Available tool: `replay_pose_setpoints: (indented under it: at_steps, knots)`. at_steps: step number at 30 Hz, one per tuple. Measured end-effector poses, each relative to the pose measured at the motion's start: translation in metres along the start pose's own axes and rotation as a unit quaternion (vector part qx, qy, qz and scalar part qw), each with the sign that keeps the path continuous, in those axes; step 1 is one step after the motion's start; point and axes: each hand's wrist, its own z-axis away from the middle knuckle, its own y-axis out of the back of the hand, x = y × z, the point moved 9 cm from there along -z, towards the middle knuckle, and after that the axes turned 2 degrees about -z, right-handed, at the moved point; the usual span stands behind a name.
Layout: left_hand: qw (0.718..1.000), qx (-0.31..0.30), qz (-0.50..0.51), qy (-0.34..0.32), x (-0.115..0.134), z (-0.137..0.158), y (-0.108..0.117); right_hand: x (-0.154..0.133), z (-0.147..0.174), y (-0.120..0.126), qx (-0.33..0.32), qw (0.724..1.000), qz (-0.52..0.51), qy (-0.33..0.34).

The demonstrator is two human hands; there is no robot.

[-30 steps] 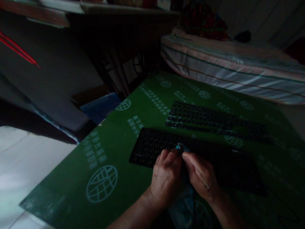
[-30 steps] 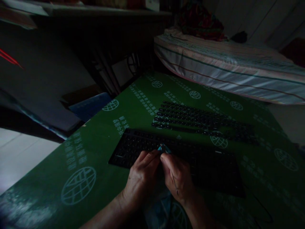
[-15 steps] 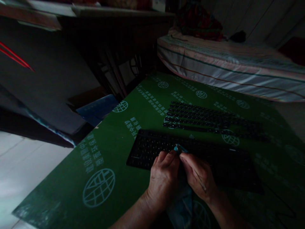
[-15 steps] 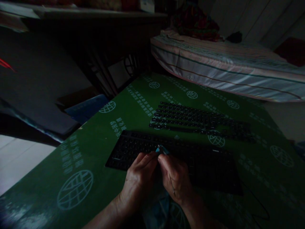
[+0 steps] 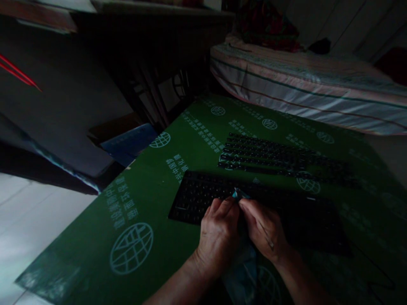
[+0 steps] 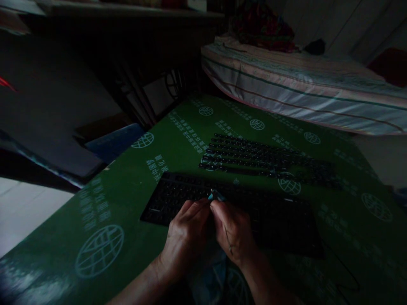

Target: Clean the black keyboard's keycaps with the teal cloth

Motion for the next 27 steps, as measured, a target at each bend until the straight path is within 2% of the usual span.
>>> replay_pose_setpoints:
  at_steps: [7, 12, 20, 27]
  knots:
    - [1.000, 0.004, 0.006, 0.000, 0.001, 0.001, 0.001, 0.000, 0.002, 0.001, -0.011, 1.000, -0.022, -0.010]
    - [1.000, 0.004, -0.025, 0.003, 0.002, 0.000, 0.000, 0.001, 0.002, 0.000, 0.001, 1.000, -0.022, -0.003]
    - [0.998, 0.039, 0.022, -0.033, 0.008, 0.004, 0.007, 0.000, 0.004, 0.006, -0.049, 0.998, -0.041, -0.021]
    - [0.997, 0.015, 0.061, -0.037, 0.015, 0.007, -0.002, -0.001, 0.003, 0.009, -0.102, 0.994, -0.024, -0.016]
